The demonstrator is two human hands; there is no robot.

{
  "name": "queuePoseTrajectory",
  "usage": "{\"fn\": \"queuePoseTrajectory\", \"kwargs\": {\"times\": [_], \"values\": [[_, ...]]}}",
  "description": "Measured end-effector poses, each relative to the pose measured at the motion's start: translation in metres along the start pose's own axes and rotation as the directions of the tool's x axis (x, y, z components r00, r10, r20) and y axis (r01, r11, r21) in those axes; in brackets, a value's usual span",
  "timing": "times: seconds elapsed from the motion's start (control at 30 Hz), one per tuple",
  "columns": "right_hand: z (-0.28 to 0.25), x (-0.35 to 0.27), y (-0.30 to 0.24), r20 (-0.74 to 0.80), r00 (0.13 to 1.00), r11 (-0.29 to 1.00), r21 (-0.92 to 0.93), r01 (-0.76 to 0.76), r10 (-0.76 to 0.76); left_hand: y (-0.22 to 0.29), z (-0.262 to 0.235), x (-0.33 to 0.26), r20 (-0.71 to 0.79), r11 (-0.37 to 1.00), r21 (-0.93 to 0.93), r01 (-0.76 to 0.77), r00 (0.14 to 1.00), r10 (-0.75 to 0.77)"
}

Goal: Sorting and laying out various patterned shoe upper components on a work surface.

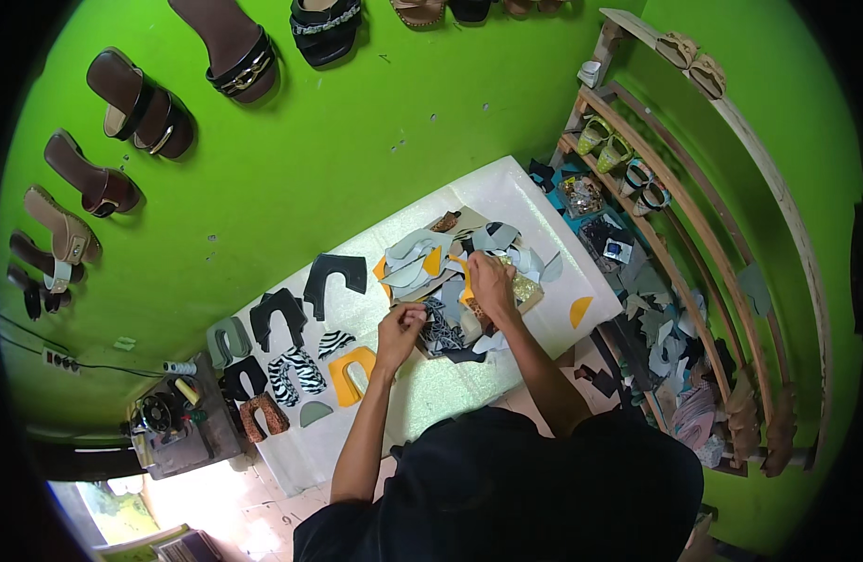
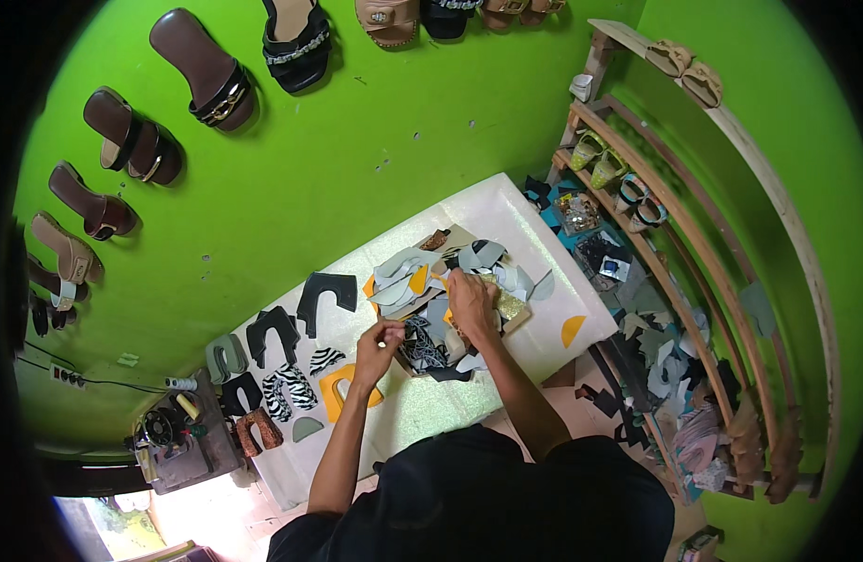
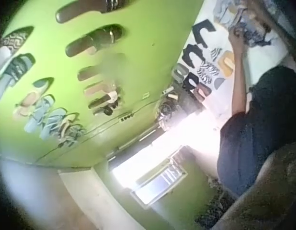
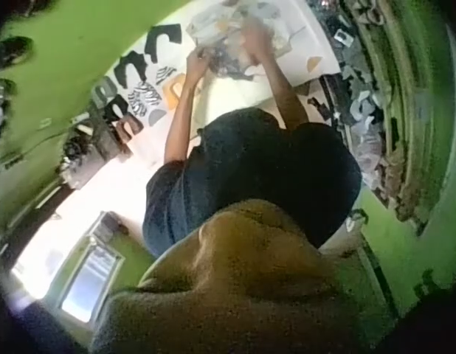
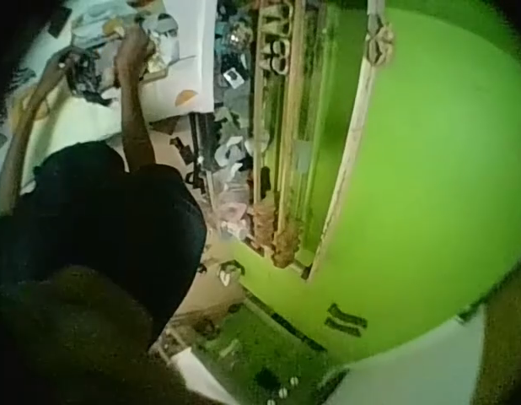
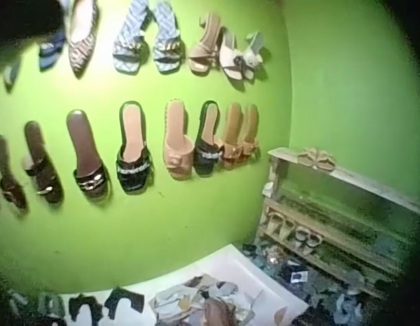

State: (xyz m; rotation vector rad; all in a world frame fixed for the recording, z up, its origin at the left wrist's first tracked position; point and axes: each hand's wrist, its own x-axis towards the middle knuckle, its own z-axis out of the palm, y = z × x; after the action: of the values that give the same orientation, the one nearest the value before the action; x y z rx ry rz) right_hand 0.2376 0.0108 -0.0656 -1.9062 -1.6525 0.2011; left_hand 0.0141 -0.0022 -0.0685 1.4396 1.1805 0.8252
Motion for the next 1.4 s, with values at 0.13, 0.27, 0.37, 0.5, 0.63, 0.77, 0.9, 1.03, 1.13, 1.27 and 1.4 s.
{"fn": "queuePoseTrajectory", "kwargs": {"times": [0.13,0.27,0.37,0.5,0.63,0.77,0.9,1.03,1.13,1.27,1.4], "values": [[-0.039,0.024,-0.003,-0.044,0.998,0.926,0.373,0.057,-0.043,0.010,-0.002,0.018,-0.034,1.000,0.013,-0.024,0.999,0.024],[-0.076,0.027,-0.011,0.159,0.974,0.730,0.683,0.009,-0.161,0.049,0.003,0.021,-0.135,0.986,0.099,-0.132,0.980,0.145],[-0.082,0.021,-0.013,0.270,0.915,0.573,0.818,-0.054,-0.299,0.069,0.006,0.022,-0.069,0.872,0.261,-0.414,0.893,0.445],[-0.069,0.011,-0.012,0.380,0.838,0.526,0.839,-0.136,-0.390,0.065,-0.008,0.017,0.302,0.989,0.016,-0.147,0.943,0.136],[-0.049,-0.002,-0.003,0.397,0.874,0.541,0.818,-0.197,-0.282,0.044,-0.015,-0.001,0.261,0.995,-0.103,-0.009,0.965,0.036],[-0.045,-0.002,-0.002,0.402,0.894,0.634,0.748,-0.197,-0.196,0.037,-0.037,-0.004,0.120,0.995,0.005,-0.099,0.988,0.098],[-0.028,-0.003,0.009,0.377,0.924,0.814,0.555,-0.170,-0.063,0.055,-0.056,-0.004,-0.020,0.987,-0.099,-0.130,0.992,0.128],[-0.006,-0.033,-0.031,0.444,0.884,0.973,0.228,0.045,-0.145,0.063,-0.068,-0.009,-0.191,0.982,-0.038,-0.187,0.966,0.176],[0.030,-0.054,-0.036,0.394,0.872,0.954,0.192,0.230,-0.289,0.057,-0.067,-0.010,-0.217,0.987,-0.047,-0.157,0.966,0.143],[0.069,-0.056,0.000,0.347,0.894,0.949,0.237,0.207,-0.282,0.045,-0.064,-0.011,-0.237,0.990,-0.062,-0.129,0.965,0.111],[0.035,-0.045,0.002,0.346,0.912,0.956,0.262,0.132,-0.221,0.030,-0.067,-0.009,-0.218,0.998,-0.030,-0.063,0.974,0.055]]}}
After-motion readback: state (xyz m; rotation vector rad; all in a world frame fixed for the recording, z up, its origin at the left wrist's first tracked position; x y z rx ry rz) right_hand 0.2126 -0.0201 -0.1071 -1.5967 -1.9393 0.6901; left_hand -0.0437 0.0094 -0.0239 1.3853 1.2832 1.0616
